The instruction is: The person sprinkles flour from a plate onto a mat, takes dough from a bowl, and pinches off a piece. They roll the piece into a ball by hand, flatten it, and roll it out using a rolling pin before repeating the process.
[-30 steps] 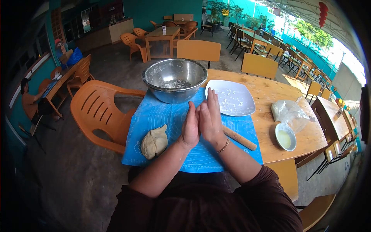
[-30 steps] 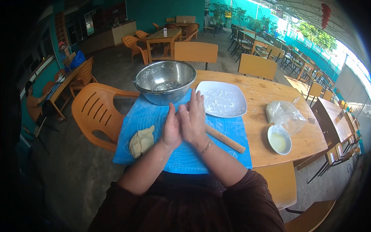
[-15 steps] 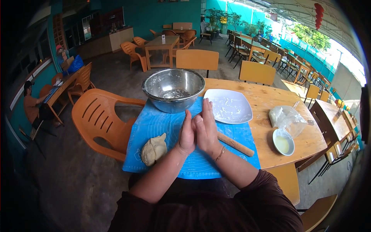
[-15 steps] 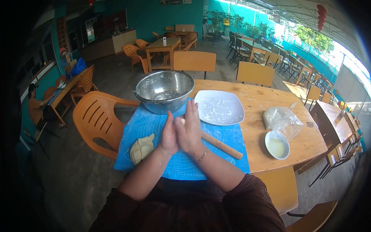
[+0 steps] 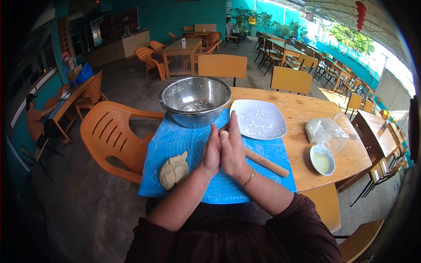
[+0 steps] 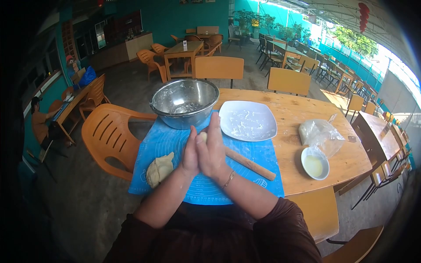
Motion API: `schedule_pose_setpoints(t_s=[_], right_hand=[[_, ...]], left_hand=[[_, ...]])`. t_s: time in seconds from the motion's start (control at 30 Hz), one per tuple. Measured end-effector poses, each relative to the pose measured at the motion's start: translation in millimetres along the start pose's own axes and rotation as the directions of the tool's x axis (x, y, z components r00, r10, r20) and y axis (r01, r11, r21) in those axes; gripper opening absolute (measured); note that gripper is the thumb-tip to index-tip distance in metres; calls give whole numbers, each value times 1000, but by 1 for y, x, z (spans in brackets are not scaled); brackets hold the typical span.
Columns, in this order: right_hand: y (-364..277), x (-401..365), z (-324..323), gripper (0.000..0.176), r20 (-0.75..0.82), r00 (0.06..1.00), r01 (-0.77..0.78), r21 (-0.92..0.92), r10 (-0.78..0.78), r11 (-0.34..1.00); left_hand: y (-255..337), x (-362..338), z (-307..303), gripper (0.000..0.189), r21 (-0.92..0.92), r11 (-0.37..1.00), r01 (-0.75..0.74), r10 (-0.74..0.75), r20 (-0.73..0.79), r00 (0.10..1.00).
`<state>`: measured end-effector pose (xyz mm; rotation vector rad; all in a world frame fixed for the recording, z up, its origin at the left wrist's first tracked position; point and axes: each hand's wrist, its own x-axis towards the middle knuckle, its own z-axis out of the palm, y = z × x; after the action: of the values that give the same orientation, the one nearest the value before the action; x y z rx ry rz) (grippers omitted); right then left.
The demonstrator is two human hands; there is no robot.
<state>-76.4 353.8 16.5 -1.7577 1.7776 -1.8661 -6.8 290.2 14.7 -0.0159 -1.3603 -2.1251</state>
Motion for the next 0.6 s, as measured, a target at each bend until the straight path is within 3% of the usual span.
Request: schedule_pose_setpoints(t_s=[0.03,0.07,0.23,0.3,0.37,0.43,0.47,0.5,0.57,0.6], right_hand=[[-12,-5,5,75,33,993,117,-78,-114,990],[-24,-11,9,76,65,972,234,-150,-227,961],[2,20,1,74,-10,989,143,-221,-149,965],[41,29,-8,72,-149,984,32,-362,-92,932],[52,22,-11,71,-123,983,67,-455,-137,888],[7,7,-6,72,-102,994,41,-26,-43,999],[-2,1,-2,74,-42,990,136,-5,-136,991],[-11,-3,-1,76,28,965,262,-44,-261,964],[-28,-7,7,75,109,949,313,-220,-295,924],[-24,-2,6,75,105,950,310,-215,-293,926]], left_hand=[[0,1,-4,75,81,997,2,4,-76,997],[-16,9,-19,71,-168,985,-38,18,-118,993],[-6,-7,-8,71,-133,990,-54,53,-10,999],[-5,-9,8,71,-106,994,-31,39,76,996],[-11,-5,9,71,-104,994,-42,52,93,994],[-17,0,-4,72,-91,996,1,3,43,999],[-14,1,-9,71,-149,988,27,-21,41,999],[-3,1,-7,69,-64,998,0,3,39,999],[5,-1,7,62,-391,918,64,-157,-209,965],[1,-3,4,62,-386,920,67,-159,-212,964]])
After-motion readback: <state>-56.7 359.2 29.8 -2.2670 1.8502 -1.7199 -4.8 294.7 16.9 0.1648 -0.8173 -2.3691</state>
